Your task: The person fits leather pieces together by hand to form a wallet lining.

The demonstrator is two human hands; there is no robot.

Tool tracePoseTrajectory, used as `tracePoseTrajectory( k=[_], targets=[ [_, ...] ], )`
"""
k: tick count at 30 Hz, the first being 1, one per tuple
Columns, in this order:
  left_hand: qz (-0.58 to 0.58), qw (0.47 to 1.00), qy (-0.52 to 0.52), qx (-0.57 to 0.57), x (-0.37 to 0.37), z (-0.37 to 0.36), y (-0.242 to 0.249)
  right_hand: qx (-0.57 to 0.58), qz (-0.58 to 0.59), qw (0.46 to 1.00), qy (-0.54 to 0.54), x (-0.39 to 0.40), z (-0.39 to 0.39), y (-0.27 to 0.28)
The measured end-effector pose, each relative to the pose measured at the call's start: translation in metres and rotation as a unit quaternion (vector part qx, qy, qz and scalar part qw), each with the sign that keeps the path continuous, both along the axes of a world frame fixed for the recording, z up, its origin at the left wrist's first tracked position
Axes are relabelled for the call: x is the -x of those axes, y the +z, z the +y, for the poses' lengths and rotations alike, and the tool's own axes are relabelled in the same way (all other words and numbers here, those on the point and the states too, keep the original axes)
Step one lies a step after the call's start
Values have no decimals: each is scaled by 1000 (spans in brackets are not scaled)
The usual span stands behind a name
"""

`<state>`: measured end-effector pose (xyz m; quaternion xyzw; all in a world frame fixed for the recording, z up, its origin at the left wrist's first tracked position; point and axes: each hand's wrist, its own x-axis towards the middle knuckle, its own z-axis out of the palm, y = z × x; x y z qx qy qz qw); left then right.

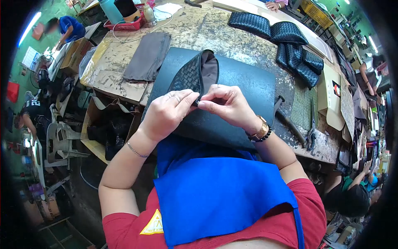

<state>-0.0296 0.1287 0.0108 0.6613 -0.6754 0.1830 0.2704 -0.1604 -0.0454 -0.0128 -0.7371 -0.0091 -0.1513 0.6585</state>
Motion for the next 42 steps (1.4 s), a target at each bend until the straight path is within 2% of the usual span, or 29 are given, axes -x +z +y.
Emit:
tracePoseTrajectory(
  k=[7,10,13,16,17,18,20,22,24,28,29,33,36,38,39,40,41,42],
  targets=[
    [-12,1000,5,19,-10,1,-7,138,39,986,-79,3,4,29],
    [4,999,-17,45,-11,2,-7,210,8,974,-86,11,7,38],
    [32,997,-31,69,-9,5,-7,82,70,990,-90,13,2,33],
    [103,990,-6,90,-8,6,-11,110,88,983,-115,7,-4,24],
    [133,987,15,93,-7,5,-11,101,53,986,-117,6,-1,22],
    [163,981,37,95,-7,4,-10,149,8,982,-116,3,-1,25],
    [262,957,44,119,-5,0,-6,242,-84,960,-116,-3,-1,41],
    [364,921,56,127,-3,-1,0,377,-139,910,-104,-7,-7,55],
    [366,919,44,139,-6,-2,6,515,-191,829,-107,-11,-12,66],
    [343,927,48,141,-9,0,19,617,-217,754,-64,-12,-22,85],
    [331,933,53,132,-8,2,24,627,-260,730,-81,-14,-24,82],
    [299,948,17,108,5,3,32,593,-356,715,-103,-15,-20,77],
    [321,940,7,118,15,14,17,537,-374,752,-87,-15,-18,76],
    [341,934,63,86,12,38,20,498,-313,795,-149,-10,-29,75],
    [366,917,112,114,-4,59,8,472,-285,816,-175,-8,-36,73],
    [388,895,164,144,-28,85,-12,482,-253,803,-242,-7,-60,69],
    [540,786,160,255,-58,120,-36,475,-230,791,-310,-5,-94,58],
    [666,639,150,354,-79,153,-53,482,-230,765,-359,-1,-131,50]
  ],
)
